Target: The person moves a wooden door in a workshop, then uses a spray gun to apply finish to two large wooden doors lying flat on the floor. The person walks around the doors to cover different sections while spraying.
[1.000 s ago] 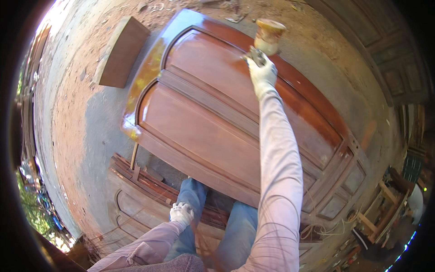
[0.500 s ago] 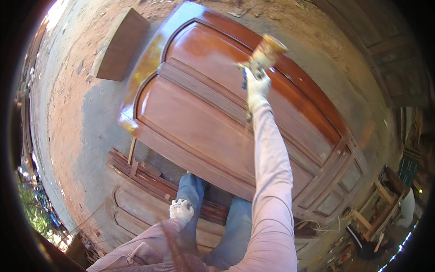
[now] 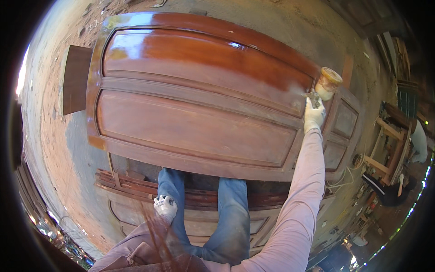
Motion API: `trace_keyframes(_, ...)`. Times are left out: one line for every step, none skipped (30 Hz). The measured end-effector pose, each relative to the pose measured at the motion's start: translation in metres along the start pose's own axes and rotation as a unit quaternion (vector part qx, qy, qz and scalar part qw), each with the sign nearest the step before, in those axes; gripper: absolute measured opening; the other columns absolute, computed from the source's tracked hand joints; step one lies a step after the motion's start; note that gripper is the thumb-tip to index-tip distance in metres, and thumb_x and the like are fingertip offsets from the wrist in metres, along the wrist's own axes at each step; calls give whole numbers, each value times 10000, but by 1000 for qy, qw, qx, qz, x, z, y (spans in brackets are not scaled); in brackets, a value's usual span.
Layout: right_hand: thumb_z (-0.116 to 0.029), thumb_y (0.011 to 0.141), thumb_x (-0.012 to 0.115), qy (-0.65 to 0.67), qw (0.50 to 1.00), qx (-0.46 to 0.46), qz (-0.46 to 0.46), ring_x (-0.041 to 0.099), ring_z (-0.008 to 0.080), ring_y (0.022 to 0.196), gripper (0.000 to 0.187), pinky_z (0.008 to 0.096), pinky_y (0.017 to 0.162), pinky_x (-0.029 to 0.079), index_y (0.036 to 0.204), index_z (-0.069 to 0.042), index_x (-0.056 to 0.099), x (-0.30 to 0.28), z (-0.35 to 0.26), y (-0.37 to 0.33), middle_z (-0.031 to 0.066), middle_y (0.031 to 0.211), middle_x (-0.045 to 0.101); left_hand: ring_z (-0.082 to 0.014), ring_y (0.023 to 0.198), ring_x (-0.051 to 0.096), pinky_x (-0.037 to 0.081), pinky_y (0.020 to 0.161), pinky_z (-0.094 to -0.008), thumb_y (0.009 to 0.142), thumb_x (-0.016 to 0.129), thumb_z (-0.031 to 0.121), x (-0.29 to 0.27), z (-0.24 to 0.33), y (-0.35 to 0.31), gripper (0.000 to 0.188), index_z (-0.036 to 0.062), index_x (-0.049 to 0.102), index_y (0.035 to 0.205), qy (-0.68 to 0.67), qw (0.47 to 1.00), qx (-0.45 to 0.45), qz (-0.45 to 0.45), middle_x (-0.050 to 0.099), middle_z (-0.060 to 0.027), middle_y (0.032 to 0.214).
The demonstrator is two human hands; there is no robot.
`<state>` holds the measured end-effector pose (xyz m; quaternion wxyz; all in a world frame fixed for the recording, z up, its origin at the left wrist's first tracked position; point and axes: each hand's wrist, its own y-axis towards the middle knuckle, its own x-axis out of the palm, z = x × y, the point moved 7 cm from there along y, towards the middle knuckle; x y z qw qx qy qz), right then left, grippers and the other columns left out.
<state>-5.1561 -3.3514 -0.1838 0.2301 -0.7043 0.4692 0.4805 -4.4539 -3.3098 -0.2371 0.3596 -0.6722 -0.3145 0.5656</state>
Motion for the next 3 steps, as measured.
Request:
trace_keyframes(-206, 819, 673, -21, 1000, 6, 5, 672, 233, 915, 334, 332, 816, 499, 1122, -67, 656, -10, 20, 3, 128, 1006, 696, -312, 1129, 440, 374, 934, -418, 779, 572, 320, 9, 1, 0, 279, 153, 677, 977, 14, 1000, 10, 12, 556, -104, 1148)
trace_keyframes(-209, 822, 665, -40, 999, 13, 8, 670, 250, 925, 337, 340, 826, 499, 1136, -85, 653, -17, 36, 5, 135, 1015, 692, -312, 1134, 435, 369, 940, -418, 781, 571, 323, 12, 2, 0, 286, 148, 674, 982, 10, 1000, 13, 3, 553, -103, 1154)
trace_keyframes(-270, 805, 697, -29, 999, 18, -1, 665, 263, 936, 407, 339, 845, 492, 1140, -45, 644, -24, 72, 13, 154, 1036, 684, -312, 1139, 430, 364, 946, -418, 782, 570, 326, 13, 9, 1, 294, 143, 671, 988, 6, 1000, 22, -6, 550, -103, 1160)
